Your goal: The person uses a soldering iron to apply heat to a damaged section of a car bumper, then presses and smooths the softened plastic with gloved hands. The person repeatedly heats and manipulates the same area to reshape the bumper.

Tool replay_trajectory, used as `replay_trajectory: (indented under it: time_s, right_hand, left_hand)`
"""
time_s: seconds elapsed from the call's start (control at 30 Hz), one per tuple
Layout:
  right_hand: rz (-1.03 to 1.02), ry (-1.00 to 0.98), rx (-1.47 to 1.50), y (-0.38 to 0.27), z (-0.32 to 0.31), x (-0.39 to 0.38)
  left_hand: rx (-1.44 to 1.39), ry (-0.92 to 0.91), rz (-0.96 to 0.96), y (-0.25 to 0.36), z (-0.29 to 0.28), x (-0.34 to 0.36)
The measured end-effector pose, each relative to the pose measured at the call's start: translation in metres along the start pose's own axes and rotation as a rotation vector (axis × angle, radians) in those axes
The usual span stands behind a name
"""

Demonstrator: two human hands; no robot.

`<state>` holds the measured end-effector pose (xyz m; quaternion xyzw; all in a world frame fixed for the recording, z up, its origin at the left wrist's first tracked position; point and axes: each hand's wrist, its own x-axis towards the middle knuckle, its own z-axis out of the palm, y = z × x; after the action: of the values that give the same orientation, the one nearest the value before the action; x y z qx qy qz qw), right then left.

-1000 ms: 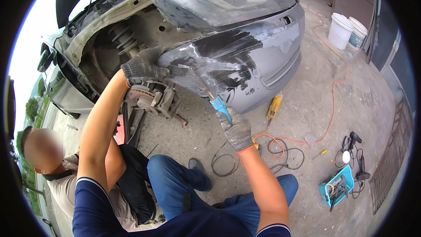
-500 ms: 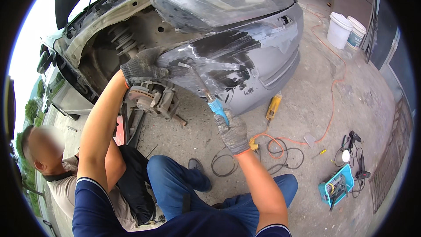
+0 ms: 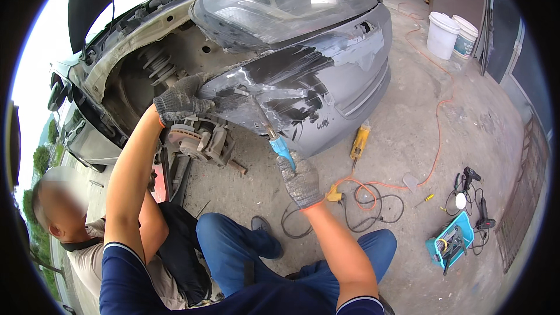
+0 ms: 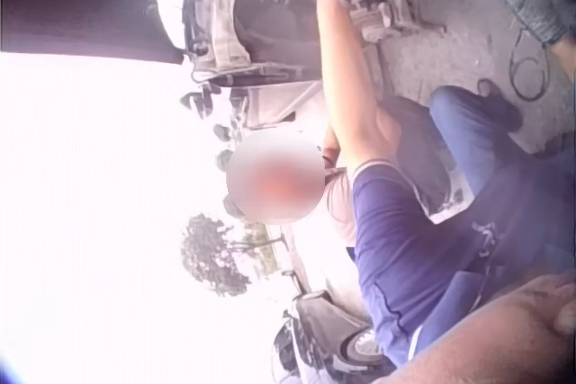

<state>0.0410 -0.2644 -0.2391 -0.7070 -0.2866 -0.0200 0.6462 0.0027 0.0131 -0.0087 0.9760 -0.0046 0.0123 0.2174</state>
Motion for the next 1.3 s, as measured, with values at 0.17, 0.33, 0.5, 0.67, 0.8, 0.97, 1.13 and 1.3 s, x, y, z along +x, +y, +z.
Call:
replay_trajectory:
  time_s: [0.17,0.33,0.5,0.67,0.8,0.97,1.13,1.3]
  right_hand:
    - [0.172,-0.051,0.113,0.041,-0.012,-0.048]
    - [0.313,-0.078,0.171,0.050,-0.027,-0.096]
    - [0.400,-0.059,0.303,0.045,-0.040,-0.118]
    - [0.442,-0.027,0.285,0.030,-0.048,-0.121]
    - [0.354,-0.057,0.271,0.038,-0.047,-0.123]
    - [0.408,-0.033,0.217,0.041,-0.048,-0.123]
    - [0.404,-0.032,0.266,0.042,-0.044,-0.124]
    - [0.352,-0.047,0.238,0.035,-0.039,-0.110]
  left_hand:
    - [-0.537,-0.048,-0.052,0.024,-0.009,-0.001]
    - [-0.498,-0.047,-0.249,0.038,-0.015,0.012]
    - [-0.664,-0.016,-0.189,0.046,-0.002,0.029]
    - [-0.478,0.032,-0.291,0.051,-0.005,0.027]
    - [-0.471,0.052,-0.330,0.047,-0.005,0.031]
    - [-0.572,0.094,-0.332,0.044,-0.004,0.032]
    - [-0.667,0.010,-0.284,0.037,-0.007,0.033]
    - [-0.617,0.051,-0.294,0.043,-0.005,0.032]
